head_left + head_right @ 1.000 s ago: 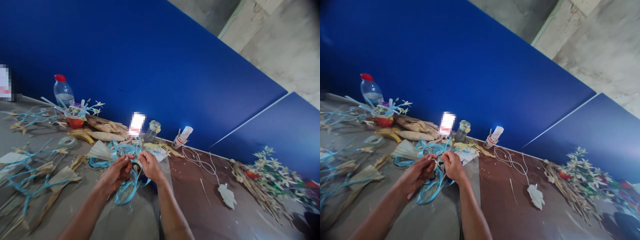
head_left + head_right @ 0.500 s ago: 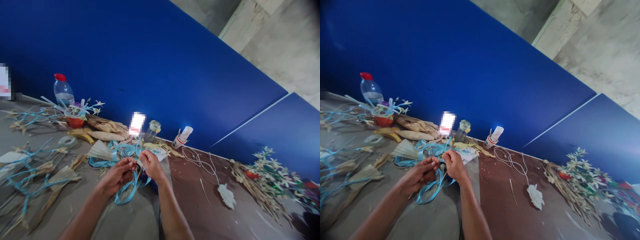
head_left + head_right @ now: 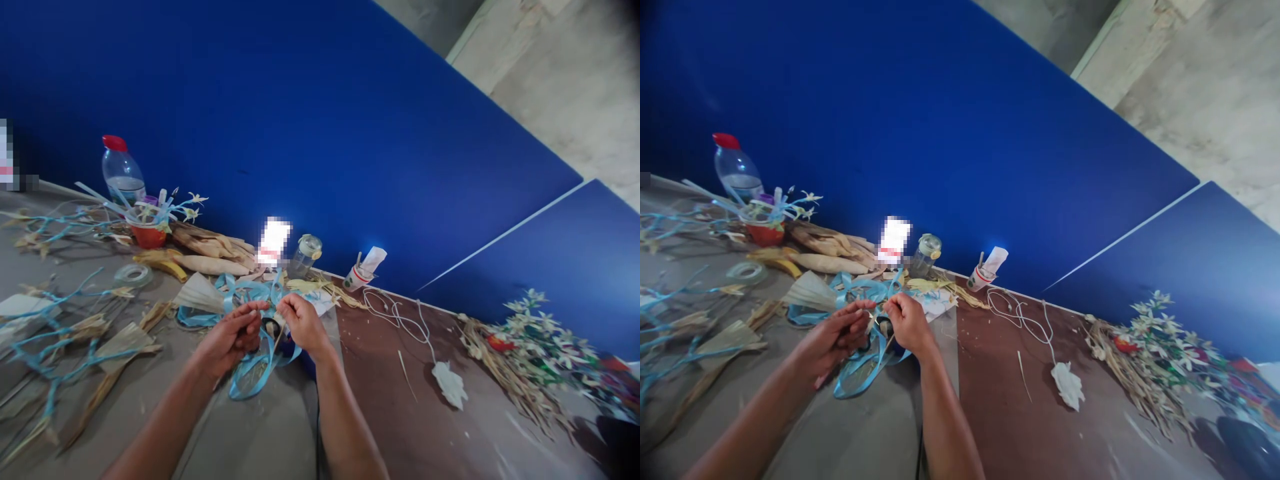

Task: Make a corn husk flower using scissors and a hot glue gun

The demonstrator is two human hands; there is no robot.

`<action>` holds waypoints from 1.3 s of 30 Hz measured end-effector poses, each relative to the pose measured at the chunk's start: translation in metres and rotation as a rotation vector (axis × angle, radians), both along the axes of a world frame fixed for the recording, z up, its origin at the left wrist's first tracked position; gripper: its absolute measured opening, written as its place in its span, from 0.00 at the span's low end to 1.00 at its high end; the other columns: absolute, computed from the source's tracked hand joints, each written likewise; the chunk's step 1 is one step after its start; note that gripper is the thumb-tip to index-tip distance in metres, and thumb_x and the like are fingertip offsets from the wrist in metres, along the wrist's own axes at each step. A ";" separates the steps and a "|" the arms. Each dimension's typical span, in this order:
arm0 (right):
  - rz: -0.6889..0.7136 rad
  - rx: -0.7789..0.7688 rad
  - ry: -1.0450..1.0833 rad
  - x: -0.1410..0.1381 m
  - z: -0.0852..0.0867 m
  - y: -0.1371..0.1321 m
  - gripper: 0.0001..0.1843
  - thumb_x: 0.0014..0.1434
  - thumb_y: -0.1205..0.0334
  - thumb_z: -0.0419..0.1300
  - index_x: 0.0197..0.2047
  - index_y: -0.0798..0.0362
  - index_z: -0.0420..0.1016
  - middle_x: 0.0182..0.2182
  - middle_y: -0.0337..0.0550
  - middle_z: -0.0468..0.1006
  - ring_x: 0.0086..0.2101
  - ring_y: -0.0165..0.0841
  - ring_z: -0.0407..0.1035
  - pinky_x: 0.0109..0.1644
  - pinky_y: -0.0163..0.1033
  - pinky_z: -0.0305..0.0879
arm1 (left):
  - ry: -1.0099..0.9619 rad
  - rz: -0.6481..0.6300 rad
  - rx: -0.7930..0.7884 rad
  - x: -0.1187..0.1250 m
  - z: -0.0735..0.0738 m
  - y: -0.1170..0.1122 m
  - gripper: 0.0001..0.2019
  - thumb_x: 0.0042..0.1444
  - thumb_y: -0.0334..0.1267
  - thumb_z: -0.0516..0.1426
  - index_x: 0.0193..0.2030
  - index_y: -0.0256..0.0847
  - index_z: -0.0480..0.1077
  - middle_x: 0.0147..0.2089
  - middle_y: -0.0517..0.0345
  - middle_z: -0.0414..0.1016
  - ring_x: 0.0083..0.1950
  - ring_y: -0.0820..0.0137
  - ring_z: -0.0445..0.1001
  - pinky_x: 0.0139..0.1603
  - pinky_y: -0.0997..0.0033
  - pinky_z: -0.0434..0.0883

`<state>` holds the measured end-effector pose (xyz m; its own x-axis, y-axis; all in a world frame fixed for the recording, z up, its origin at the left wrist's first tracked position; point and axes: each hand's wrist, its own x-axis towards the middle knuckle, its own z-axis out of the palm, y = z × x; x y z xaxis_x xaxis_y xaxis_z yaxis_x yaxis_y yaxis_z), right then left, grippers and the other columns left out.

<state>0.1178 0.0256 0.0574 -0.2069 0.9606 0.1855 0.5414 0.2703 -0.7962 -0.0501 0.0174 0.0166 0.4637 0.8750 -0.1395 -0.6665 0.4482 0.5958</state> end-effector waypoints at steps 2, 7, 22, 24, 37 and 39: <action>0.038 -0.049 -0.032 0.000 -0.001 0.000 0.10 0.58 0.60 0.53 0.27 0.53 0.66 0.23 0.34 0.66 0.27 0.28 0.59 0.32 0.32 0.56 | 0.024 0.007 -0.005 -0.003 -0.001 0.002 0.09 0.54 0.32 0.58 0.42 0.35 0.70 0.19 0.69 0.58 0.14 0.86 0.47 0.15 0.84 0.51; 0.048 -0.064 -0.054 -0.005 -0.005 0.002 0.10 0.58 0.60 0.53 0.26 0.53 0.68 0.23 0.34 0.67 0.27 0.28 0.60 0.32 0.32 0.56 | 0.070 0.006 -0.029 -0.004 -0.005 0.005 0.09 0.52 0.30 0.59 0.41 0.35 0.69 0.23 0.67 0.61 0.14 0.87 0.47 0.15 0.84 0.51; 0.183 -0.213 -0.428 -0.011 -0.022 -0.002 0.07 0.52 0.66 0.60 0.24 0.52 0.74 0.20 0.36 0.72 0.25 0.29 0.65 0.27 0.32 0.51 | 0.073 0.116 -0.066 -0.015 0.001 0.011 0.08 0.51 0.29 0.60 0.39 0.33 0.70 0.24 0.65 0.65 0.14 0.87 0.48 0.15 0.84 0.53; 0.174 -0.212 -0.468 -0.013 -0.024 -0.005 0.07 0.52 0.66 0.59 0.25 0.51 0.75 0.21 0.38 0.74 0.26 0.31 0.67 0.27 0.32 0.52 | 0.083 0.135 -0.068 -0.015 -0.001 0.012 0.08 0.50 0.28 0.61 0.39 0.33 0.71 0.25 0.63 0.67 0.14 0.88 0.49 0.16 0.85 0.54; 0.067 -0.129 -0.560 -0.018 -0.036 0.000 0.13 0.57 0.68 0.51 0.33 0.50 0.78 0.33 0.44 0.81 0.35 0.33 0.72 0.35 0.34 0.58 | 0.084 0.141 -0.057 -0.015 -0.005 0.013 0.10 0.48 0.29 0.62 0.38 0.35 0.71 0.26 0.63 0.69 0.14 0.88 0.50 0.15 0.85 0.54; -0.017 -0.138 -0.622 -0.022 -0.034 0.006 0.14 0.60 0.61 0.51 0.33 0.51 0.78 0.32 0.47 0.81 0.33 0.35 0.73 0.34 0.35 0.58 | 0.087 0.143 -0.059 -0.014 -0.005 0.012 0.10 0.48 0.30 0.63 0.38 0.35 0.71 0.25 0.64 0.68 0.14 0.88 0.50 0.15 0.85 0.53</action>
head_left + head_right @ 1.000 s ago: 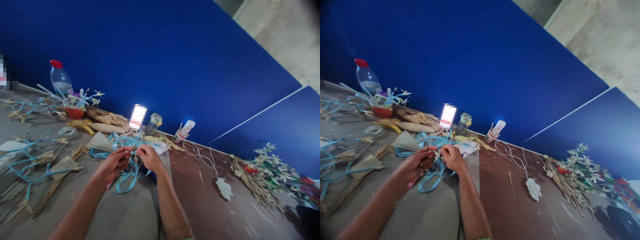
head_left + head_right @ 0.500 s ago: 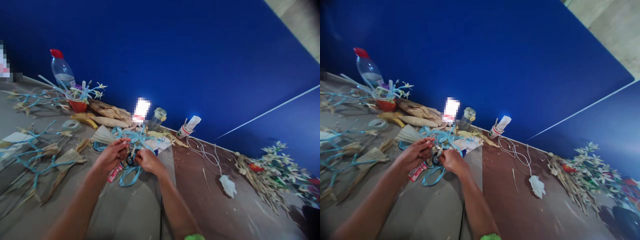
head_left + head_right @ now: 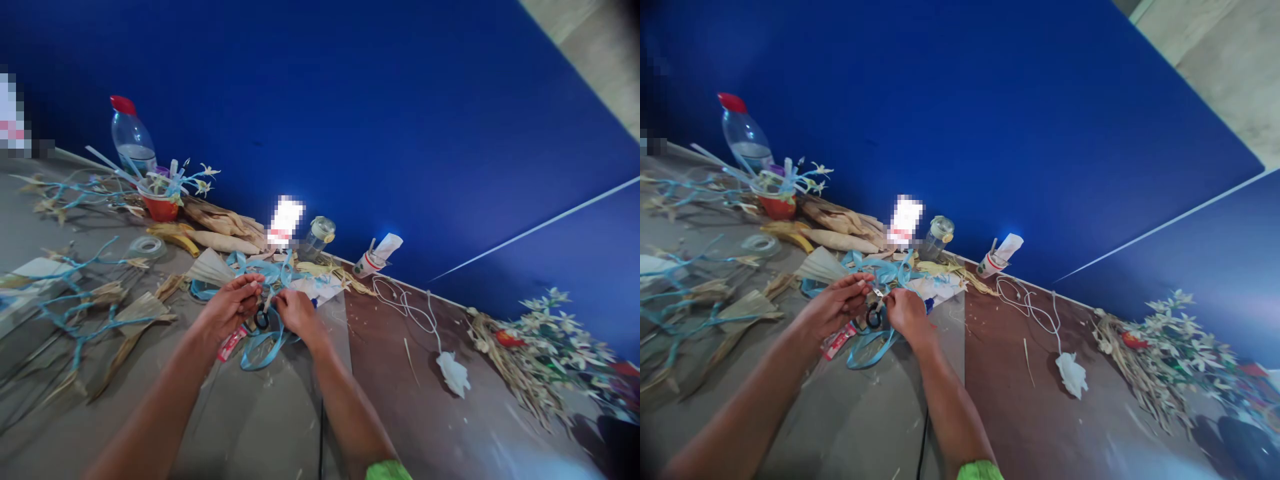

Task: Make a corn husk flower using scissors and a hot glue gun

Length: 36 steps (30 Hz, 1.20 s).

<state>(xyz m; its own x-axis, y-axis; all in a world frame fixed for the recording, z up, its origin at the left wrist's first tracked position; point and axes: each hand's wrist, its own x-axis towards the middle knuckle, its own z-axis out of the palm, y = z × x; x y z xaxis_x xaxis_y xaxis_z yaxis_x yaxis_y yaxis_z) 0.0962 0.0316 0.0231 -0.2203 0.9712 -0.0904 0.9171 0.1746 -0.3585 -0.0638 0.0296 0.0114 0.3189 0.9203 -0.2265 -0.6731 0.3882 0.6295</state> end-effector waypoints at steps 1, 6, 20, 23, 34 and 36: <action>-0.029 0.002 -0.041 -0.002 0.000 0.003 0.16 0.61 0.58 0.51 0.32 0.52 0.78 0.31 0.49 0.81 0.33 0.36 0.73 0.33 0.36 0.58 | 0.002 0.002 0.000 0.000 0.000 0.000 0.10 0.47 0.30 0.63 0.38 0.34 0.71 0.25 0.64 0.68 0.14 0.88 0.50 0.15 0.85 0.53; -0.072 -0.037 -0.231 -0.016 -0.001 0.009 0.19 0.61 0.50 0.52 0.36 0.54 0.78 0.31 0.54 0.80 0.35 0.39 0.74 0.33 0.37 0.61 | 0.004 -0.014 0.011 0.004 -0.001 0.000 0.12 0.45 0.31 0.65 0.37 0.34 0.71 0.22 0.66 0.66 0.14 0.88 0.50 0.15 0.85 0.51; -0.133 -0.093 -0.002 -0.011 0.002 0.014 0.09 0.55 0.64 0.55 0.31 0.54 0.78 0.29 0.45 0.79 0.33 0.34 0.72 0.35 0.34 0.61 | 0.006 -0.034 -0.006 0.007 -0.001 -0.002 0.11 0.45 0.31 0.64 0.37 0.34 0.71 0.22 0.65 0.67 0.12 0.87 0.50 0.13 0.84 0.50; -0.221 -0.035 0.369 0.003 0.000 0.018 0.09 0.53 0.62 0.55 0.26 0.54 0.75 0.22 0.37 0.74 0.26 0.29 0.66 0.31 0.32 0.58 | 0.016 -0.066 0.004 0.010 -0.001 -0.004 0.11 0.46 0.31 0.64 0.37 0.34 0.71 0.22 0.64 0.67 0.12 0.87 0.50 0.13 0.84 0.48; -0.305 -0.073 1.454 -0.003 -0.010 0.015 0.08 0.46 0.59 0.62 0.24 0.54 0.70 0.17 0.31 0.64 0.20 0.23 0.55 0.26 0.31 0.52 | 0.002 -0.158 0.036 0.017 0.004 -0.012 0.17 0.47 0.33 0.64 0.44 0.37 0.67 0.22 0.65 0.68 0.12 0.87 0.50 0.15 0.83 0.51; -0.320 -0.110 1.489 -0.004 -0.009 0.013 0.09 0.45 0.59 0.63 0.23 0.54 0.70 0.16 0.31 0.64 0.19 0.23 0.55 0.25 0.31 0.52 | 0.013 -0.157 0.037 0.017 0.003 -0.011 0.16 0.47 0.33 0.64 0.43 0.37 0.66 0.22 0.65 0.68 0.12 0.87 0.50 0.15 0.84 0.51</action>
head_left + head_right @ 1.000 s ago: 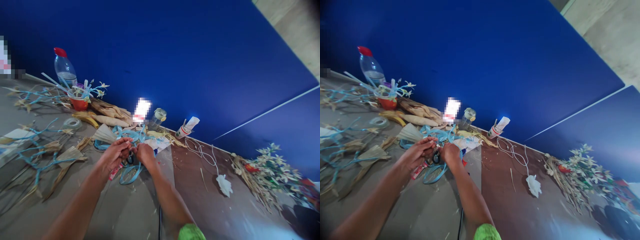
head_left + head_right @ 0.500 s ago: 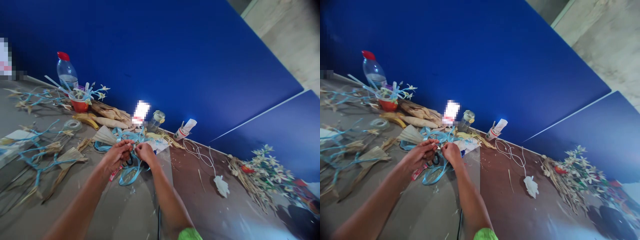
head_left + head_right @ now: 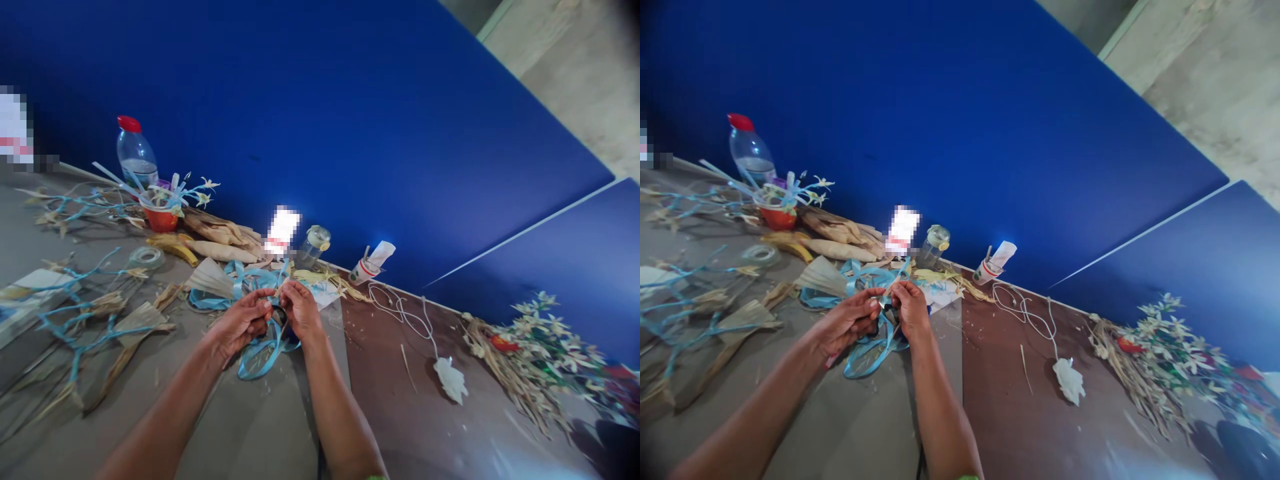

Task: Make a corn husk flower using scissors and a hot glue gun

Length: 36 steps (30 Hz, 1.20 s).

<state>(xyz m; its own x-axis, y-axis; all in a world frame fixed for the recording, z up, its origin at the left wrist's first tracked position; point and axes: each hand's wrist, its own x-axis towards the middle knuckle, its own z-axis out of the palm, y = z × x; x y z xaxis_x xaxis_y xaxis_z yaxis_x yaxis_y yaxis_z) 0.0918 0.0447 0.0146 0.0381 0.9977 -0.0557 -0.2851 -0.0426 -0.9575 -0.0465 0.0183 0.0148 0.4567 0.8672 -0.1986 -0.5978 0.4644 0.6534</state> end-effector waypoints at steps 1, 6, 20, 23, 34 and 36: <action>0.009 -0.007 0.010 -0.001 0.001 -0.001 0.09 0.45 0.59 0.63 0.23 0.54 0.69 0.16 0.31 0.65 0.19 0.23 0.55 0.25 0.31 0.52 | 0.004 -0.004 0.004 0.000 0.000 0.000 0.16 0.48 0.34 0.64 0.43 0.37 0.67 0.22 0.65 0.68 0.12 0.87 0.50 0.15 0.84 0.51; 0.020 -0.042 0.038 -0.003 0.002 -0.005 0.10 0.45 0.58 0.64 0.22 0.54 0.69 0.15 0.30 0.64 0.18 0.22 0.54 0.25 0.31 0.51 | -0.005 0.002 0.035 0.003 -0.005 0.001 0.12 0.48 0.33 0.63 0.39 0.37 0.68 0.21 0.65 0.68 0.12 0.87 0.51 0.14 0.85 0.50; -0.027 -0.008 -0.252 0.005 0.010 -0.010 0.11 0.47 0.54 0.62 0.25 0.54 0.72 0.17 0.32 0.65 0.20 0.25 0.56 0.26 0.32 0.52 | 0.024 0.131 -0.021 -0.001 0.000 0.003 0.12 0.45 0.31 0.64 0.37 0.35 0.71 0.21 0.64 0.68 0.13 0.87 0.52 0.14 0.86 0.51; 0.108 0.052 -0.537 0.010 0.015 -0.015 0.06 0.49 0.60 0.60 0.28 0.53 0.75 0.21 0.34 0.71 0.24 0.28 0.62 0.30 0.33 0.57 | 0.012 0.173 -0.037 -0.005 0.002 0.004 0.12 0.46 0.30 0.64 0.39 0.36 0.71 0.22 0.65 0.69 0.13 0.87 0.52 0.16 0.84 0.55; 0.395 0.251 -1.396 0.016 0.001 -0.041 0.13 0.54 0.71 0.54 0.34 0.51 0.80 0.33 0.43 0.78 0.38 0.33 0.69 0.44 0.34 0.59 | -0.045 0.173 -0.025 -0.007 0.002 0.006 0.10 0.46 0.28 0.62 0.38 0.35 0.72 0.20 0.64 0.68 0.13 0.86 0.51 0.15 0.84 0.51; 0.387 0.261 -1.482 0.017 -0.002 -0.044 0.12 0.55 0.69 0.55 0.35 0.52 0.80 0.34 0.45 0.76 0.38 0.33 0.68 0.43 0.35 0.59 | -0.040 0.179 -0.036 -0.007 0.002 0.006 0.11 0.46 0.27 0.62 0.38 0.34 0.72 0.21 0.64 0.68 0.13 0.87 0.50 0.16 0.83 0.51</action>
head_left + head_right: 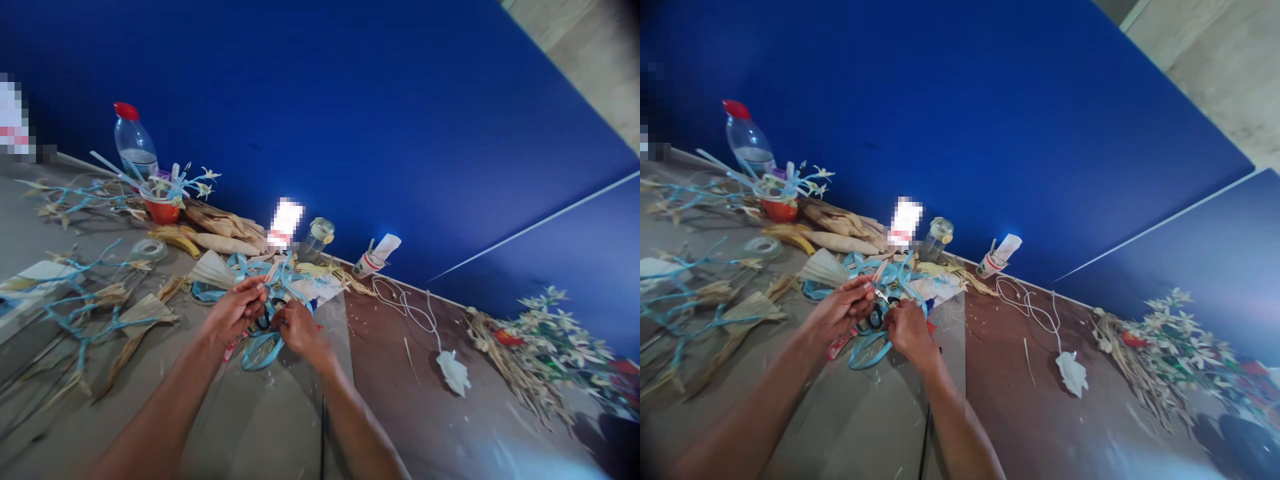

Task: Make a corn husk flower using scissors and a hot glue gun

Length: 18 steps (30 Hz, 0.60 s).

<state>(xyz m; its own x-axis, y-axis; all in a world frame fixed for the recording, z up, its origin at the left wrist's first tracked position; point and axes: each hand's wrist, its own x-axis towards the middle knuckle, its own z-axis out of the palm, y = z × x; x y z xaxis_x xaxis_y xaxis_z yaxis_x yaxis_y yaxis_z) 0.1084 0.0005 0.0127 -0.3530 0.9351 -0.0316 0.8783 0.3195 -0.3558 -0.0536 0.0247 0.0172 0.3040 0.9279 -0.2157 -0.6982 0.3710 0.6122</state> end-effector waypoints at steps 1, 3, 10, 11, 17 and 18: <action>-0.001 0.009 -0.036 -0.001 -0.001 -0.002 0.12 0.55 0.68 0.55 0.35 0.52 0.80 0.34 0.45 0.76 0.38 0.34 0.68 0.43 0.35 0.58 | 0.004 0.006 -0.005 0.000 0.000 0.000 0.11 0.46 0.27 0.62 0.38 0.34 0.72 0.21 0.64 0.68 0.13 0.87 0.50 0.16 0.83 0.52; 0.002 0.019 -0.086 -0.002 0.000 -0.005 0.11 0.56 0.66 0.56 0.36 0.51 0.80 0.34 0.46 0.74 0.38 0.34 0.67 0.42 0.36 0.57 | 0.010 0.015 -0.010 0.000 0.000 0.000 0.10 0.46 0.27 0.62 0.38 0.34 0.72 0.21 0.64 0.68 0.13 0.87 0.50 0.16 0.83 0.52; 0.145 -0.011 -0.164 -0.001 0.006 -0.018 0.09 0.56 0.64 0.58 0.37 0.47 0.80 0.37 0.44 0.73 0.41 0.36 0.63 0.42 0.39 0.53 | 0.000 0.005 -0.003 0.000 -0.004 0.000 0.09 0.48 0.29 0.62 0.38 0.35 0.72 0.21 0.65 0.67 0.13 0.87 0.50 0.17 0.83 0.55; 0.159 -0.013 -0.171 0.001 0.006 -0.019 0.09 0.56 0.63 0.58 0.35 0.48 0.80 0.37 0.44 0.73 0.41 0.37 0.63 0.42 0.40 0.52 | 0.003 0.004 -0.006 0.000 -0.004 0.000 0.09 0.48 0.29 0.62 0.38 0.35 0.72 0.21 0.65 0.67 0.13 0.87 0.50 0.17 0.83 0.55; 0.050 -0.027 -0.110 -0.002 0.007 -0.018 0.10 0.58 0.61 0.56 0.34 0.49 0.79 0.37 0.43 0.73 0.42 0.35 0.64 0.44 0.41 0.50 | 0.007 0.012 -0.028 0.001 -0.002 0.000 0.10 0.46 0.28 0.62 0.38 0.35 0.72 0.21 0.65 0.67 0.13 0.87 0.50 0.16 0.84 0.52; 0.015 -0.022 -0.111 -0.004 0.007 -0.017 0.10 0.59 0.62 0.55 0.35 0.49 0.79 0.37 0.43 0.73 0.42 0.35 0.64 0.44 0.41 0.50 | 0.009 0.009 -0.029 0.001 -0.002 0.000 0.10 0.46 0.28 0.63 0.38 0.35 0.72 0.21 0.65 0.67 0.13 0.87 0.50 0.16 0.84 0.52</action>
